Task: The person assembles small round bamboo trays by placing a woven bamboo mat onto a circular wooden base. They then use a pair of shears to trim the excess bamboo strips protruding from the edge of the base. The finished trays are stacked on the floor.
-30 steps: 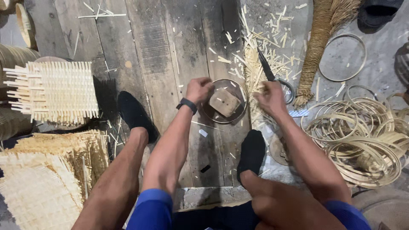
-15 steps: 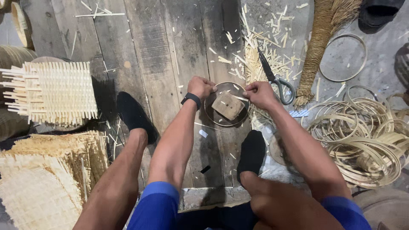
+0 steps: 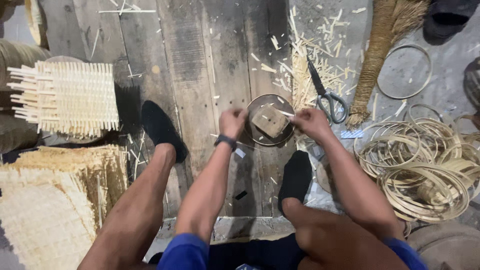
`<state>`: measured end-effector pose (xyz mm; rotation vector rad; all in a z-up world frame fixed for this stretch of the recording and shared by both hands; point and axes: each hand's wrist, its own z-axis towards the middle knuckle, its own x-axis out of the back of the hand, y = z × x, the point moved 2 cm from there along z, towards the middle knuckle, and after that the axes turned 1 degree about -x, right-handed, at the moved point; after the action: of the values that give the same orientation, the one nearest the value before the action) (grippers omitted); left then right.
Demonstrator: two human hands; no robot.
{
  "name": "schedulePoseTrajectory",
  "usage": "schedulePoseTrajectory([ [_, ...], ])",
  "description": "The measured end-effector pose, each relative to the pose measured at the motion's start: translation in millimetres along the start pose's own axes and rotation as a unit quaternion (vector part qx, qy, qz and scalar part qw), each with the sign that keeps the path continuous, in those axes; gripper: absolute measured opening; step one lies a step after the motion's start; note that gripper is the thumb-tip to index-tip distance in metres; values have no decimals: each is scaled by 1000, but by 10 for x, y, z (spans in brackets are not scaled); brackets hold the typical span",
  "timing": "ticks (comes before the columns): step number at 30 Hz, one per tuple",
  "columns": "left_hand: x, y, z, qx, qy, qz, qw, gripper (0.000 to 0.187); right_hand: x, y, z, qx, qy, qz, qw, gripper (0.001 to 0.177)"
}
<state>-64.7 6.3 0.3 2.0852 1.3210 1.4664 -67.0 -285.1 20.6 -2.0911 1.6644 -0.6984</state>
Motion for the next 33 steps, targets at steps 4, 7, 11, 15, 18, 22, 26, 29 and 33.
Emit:
schedulePoseTrajectory([
  [4,-46,-333,-177,213,-94,-225,946,30,-11,243,-106,9,-6,103,995,18],
  [7,-88,-299,-162,244,-83,-270,928,27,15,351,17,13,-14,119,993,15],
  [11,-82,-184,-195,218,-14,-100,971,23,10,382,130,25,-16,144,989,16],
  [15,-41,-138,-297,186,8,-113,976,21,-20,306,-45,35,-15,166,985,14],
  [18,-168,-204,-529,213,-74,-332,916,16,-19,344,-236,14,-71,219,973,14],
  [22,-474,-394,-973,280,-176,-387,861,18,-185,566,-320,-32,-72,242,967,11],
  [26,-772,-507,-999,212,-93,-275,933,22,-368,797,-201,-2,-21,204,979,12],
  [29,-818,-485,-987,215,-87,-326,917,22,-411,787,-186,-1,12,178,984,15],
  [33,-450,-218,-944,174,-108,-257,945,25,-194,462,-397,7,-21,186,982,31],
])
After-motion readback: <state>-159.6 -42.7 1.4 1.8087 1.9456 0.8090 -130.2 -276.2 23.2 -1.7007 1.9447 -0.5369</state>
